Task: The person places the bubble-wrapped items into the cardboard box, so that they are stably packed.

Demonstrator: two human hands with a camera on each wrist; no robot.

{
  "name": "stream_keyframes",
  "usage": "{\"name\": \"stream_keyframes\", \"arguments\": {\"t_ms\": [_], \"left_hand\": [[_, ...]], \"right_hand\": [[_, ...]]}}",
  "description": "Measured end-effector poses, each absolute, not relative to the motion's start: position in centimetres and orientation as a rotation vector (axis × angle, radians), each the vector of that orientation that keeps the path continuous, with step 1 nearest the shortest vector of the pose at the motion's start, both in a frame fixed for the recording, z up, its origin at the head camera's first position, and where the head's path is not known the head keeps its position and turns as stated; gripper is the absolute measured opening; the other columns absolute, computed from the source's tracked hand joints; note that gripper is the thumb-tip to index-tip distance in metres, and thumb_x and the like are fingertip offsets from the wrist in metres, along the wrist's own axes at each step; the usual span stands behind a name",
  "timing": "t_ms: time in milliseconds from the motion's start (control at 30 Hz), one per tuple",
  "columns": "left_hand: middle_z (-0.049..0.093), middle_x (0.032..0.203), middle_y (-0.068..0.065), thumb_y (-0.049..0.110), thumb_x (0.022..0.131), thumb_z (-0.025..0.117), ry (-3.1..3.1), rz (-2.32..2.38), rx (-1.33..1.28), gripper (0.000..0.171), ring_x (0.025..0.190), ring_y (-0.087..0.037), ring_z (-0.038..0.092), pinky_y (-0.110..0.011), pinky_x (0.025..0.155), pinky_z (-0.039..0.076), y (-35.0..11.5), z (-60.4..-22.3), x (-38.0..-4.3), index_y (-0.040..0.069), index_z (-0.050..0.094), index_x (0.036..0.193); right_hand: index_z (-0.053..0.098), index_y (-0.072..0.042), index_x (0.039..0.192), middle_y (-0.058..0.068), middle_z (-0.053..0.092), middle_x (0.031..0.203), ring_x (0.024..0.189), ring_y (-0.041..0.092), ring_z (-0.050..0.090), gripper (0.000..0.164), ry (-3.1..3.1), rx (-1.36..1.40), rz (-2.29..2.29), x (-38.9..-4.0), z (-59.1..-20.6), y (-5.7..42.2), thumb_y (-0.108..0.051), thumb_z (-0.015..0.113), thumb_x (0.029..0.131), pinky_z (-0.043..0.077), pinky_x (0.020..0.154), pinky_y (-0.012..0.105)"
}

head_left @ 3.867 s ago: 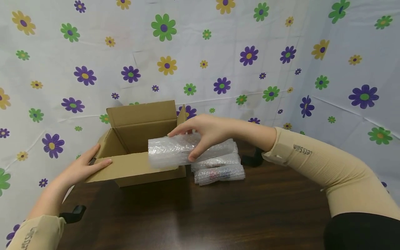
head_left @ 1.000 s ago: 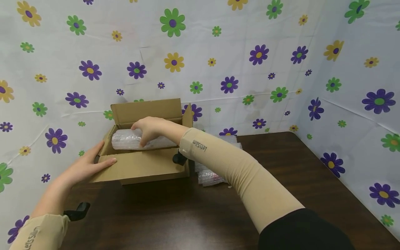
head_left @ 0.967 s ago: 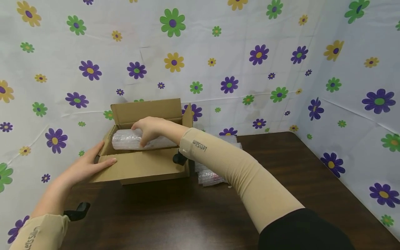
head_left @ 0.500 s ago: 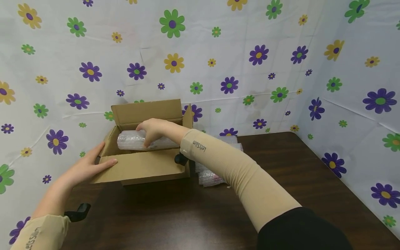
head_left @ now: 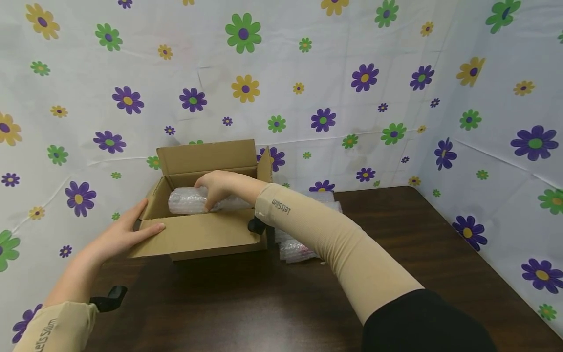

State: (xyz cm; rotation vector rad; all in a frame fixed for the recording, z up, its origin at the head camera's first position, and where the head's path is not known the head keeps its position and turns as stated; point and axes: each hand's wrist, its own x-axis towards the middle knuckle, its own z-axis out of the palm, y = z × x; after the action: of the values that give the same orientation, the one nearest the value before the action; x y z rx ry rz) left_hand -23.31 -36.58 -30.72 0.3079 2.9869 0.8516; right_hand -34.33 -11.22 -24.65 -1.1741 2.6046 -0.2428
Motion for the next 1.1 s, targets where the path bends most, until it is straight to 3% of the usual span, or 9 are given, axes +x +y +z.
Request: {"name": "stream_keyframes", "arguments": {"t_ms": [500, 800, 1100], "left_hand": [[0.002, 0.153, -0.036, 0.044, 0.095, 0.058, 2.982, 0.876, 0.315, 0.096, 0.136, -0.059, 0.007, -0.076, 0.099, 0.015, -36.7, -30.6, -23.2, 0.001, -0.005, 0.154], [0.003, 0.154, -0.036, 0.045, 0.095, 0.057, 2.983, 0.875, 0.304, 0.096, 0.136, -0.060, 0.008, -0.077, 0.098, 0.016, -36.7, -30.7, -23.3, 0.002, -0.005, 0.154], [0.003, 0.153, -0.036, 0.044, 0.095, 0.057, 2.980, 0.882, 0.309, 0.096, 0.136, -0.059, 0.007, -0.077, 0.098, 0.015, -36.7, -30.7, -23.1, 0.001, -0.005, 0.154]], "right_hand": [[0.043, -0.018, 0.147, -0.002, 0.040, 0.151, 0.138, 0.015, 0.034, 0.062, 2.590, -1.255, -0.288, -34.2, -24.7, -11.3, -0.030, 0.068, 0.092, 0.033, 0.107, 0.024], [0.048, -0.014, 0.144, -0.001, 0.056, 0.128, 0.108, 0.010, 0.053, 0.059, 2.514, -1.273, -0.385, -33.8, -24.7, -10.8, -0.029, 0.070, 0.091, 0.044, 0.088, 0.021], [0.052, -0.013, 0.141, 0.002, 0.057, 0.132, 0.116, 0.012, 0.053, 0.054, 2.473, -1.312, -0.496, -34.1, -23.9, -9.4, -0.027, 0.069, 0.091, 0.045, 0.089, 0.022]]}}
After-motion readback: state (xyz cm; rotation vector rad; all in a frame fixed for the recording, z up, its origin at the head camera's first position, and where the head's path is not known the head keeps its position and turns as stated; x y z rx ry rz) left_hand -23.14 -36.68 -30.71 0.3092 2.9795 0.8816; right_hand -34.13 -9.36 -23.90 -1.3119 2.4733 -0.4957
